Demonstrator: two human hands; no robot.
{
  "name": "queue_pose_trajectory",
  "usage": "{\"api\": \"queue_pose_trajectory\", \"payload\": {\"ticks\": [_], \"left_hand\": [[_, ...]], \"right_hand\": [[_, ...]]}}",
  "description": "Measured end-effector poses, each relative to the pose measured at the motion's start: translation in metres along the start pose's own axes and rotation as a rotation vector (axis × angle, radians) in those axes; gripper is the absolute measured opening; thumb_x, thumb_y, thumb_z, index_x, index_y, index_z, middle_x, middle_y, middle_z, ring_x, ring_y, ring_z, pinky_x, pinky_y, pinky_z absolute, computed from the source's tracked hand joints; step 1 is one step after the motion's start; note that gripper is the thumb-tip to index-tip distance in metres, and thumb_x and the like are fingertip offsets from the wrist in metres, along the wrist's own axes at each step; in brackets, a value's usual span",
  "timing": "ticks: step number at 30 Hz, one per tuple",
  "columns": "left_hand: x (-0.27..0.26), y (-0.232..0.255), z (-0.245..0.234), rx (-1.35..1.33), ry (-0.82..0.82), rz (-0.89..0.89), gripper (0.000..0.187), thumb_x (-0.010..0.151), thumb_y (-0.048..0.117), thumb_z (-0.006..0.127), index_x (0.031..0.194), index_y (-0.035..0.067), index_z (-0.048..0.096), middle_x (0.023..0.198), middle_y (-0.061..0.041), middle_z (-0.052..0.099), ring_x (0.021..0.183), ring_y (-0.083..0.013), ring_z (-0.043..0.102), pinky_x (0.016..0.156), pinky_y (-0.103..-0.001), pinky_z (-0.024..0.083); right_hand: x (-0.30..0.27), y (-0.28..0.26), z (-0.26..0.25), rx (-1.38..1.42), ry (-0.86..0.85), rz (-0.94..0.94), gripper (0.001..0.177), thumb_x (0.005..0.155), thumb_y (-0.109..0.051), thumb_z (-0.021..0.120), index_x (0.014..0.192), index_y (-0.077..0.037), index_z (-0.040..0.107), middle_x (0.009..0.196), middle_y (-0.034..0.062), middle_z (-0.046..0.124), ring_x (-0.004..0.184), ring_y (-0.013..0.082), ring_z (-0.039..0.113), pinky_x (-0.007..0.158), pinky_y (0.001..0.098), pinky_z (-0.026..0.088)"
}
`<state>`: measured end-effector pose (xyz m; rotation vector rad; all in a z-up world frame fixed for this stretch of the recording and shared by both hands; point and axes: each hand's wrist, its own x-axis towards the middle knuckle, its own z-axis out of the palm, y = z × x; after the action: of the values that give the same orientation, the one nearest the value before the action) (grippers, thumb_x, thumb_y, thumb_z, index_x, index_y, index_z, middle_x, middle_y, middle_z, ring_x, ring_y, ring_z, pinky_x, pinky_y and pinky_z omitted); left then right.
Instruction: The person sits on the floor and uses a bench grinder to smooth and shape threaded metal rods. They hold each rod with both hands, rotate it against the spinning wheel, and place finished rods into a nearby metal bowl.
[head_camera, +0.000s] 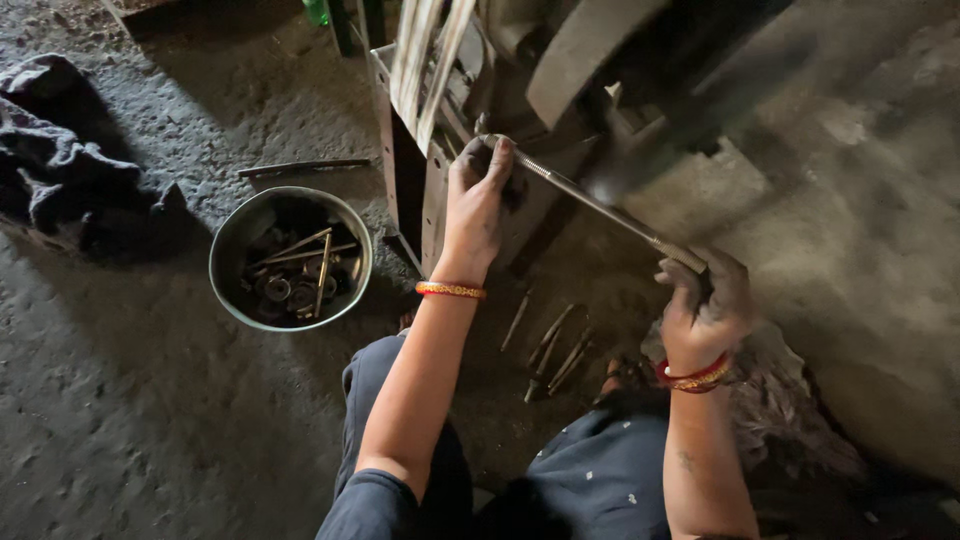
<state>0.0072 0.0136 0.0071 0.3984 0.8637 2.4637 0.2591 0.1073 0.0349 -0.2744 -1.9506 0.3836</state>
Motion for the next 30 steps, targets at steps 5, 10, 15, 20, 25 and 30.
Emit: {"api": "queue_pose_trajectory", "payload": {"ticks": [5,10,15,20,25,30], "left_hand": [[-0.007,-0.012,0.005,-0.041,-0.158,0.015,0.018,0.104,0.020,0.070,0.099,0.004,0.064,0.082,0.000,0.060,0.071,-0.0106,0.055,0.064,-0.028,0.047],[-0.020,-0.014,0.018,-0.076,-0.198,-0.063,0.018,0.106,0.022,0.070,0.104,0.006,0.061,0.083,0.000,0.060,0.072,-0.0120,0.058,0.060,-0.031,0.050],[-0.027,-0.017,0.025,0.068,0.026,-0.235,0.025,0.093,0.022,0.069,0.114,0.014,0.060,0.091,0.000,0.066,0.076,-0.0118,0.063,0.058,-0.031,0.052],[-0.017,-0.017,0.010,-0.001,-0.074,-0.060,0.025,0.103,0.020,0.073,0.120,0.005,0.063,0.103,-0.002,0.066,0.092,-0.0124,0.062,0.076,-0.029,0.054],[-0.010,-0.009,-0.002,-0.010,0.057,-0.058,0.027,0.096,0.017,0.073,0.119,0.005,0.064,0.103,-0.002,0.069,0.092,-0.0119,0.065,0.077,-0.028,0.054],[-0.004,0.006,-0.007,0.002,0.069,-0.026,0.022,0.096,0.017,0.070,0.115,0.005,0.064,0.090,-0.002,0.065,0.076,-0.0128,0.059,0.065,-0.031,0.051]], "right_hand": [[-0.008,0.010,-0.022,-0.312,0.035,-0.118,0.019,0.112,-0.019,0.071,0.119,-0.003,0.068,0.101,0.0147,0.070,0.086,0.0312,0.069,0.075,0.0367,0.053],[-0.005,0.019,-0.030,-0.206,0.087,-0.150,0.021,0.108,-0.024,0.067,0.109,-0.003,0.069,0.094,0.0111,0.069,0.080,0.0273,0.068,0.068,0.0361,0.050],[-0.002,0.020,-0.032,-0.203,0.127,-0.127,0.028,0.107,-0.030,0.064,0.105,-0.002,0.066,0.088,0.0107,0.064,0.076,0.0251,0.064,0.065,0.0344,0.046],[-0.007,0.016,-0.024,-0.117,0.074,-0.019,0.027,0.112,-0.027,0.065,0.106,-0.001,0.066,0.091,0.0126,0.064,0.075,0.0263,0.060,0.063,0.0340,0.045],[-0.005,0.019,-0.001,-0.144,0.071,-0.039,0.028,0.113,-0.028,0.064,0.106,-0.001,0.064,0.092,0.0118,0.063,0.080,0.0308,0.063,0.074,0.0382,0.048],[-0.002,0.016,0.018,-0.124,0.079,-0.024,0.030,0.114,-0.031,0.065,0.105,-0.003,0.066,0.092,0.0122,0.067,0.080,0.0330,0.063,0.073,0.0391,0.048]]}}
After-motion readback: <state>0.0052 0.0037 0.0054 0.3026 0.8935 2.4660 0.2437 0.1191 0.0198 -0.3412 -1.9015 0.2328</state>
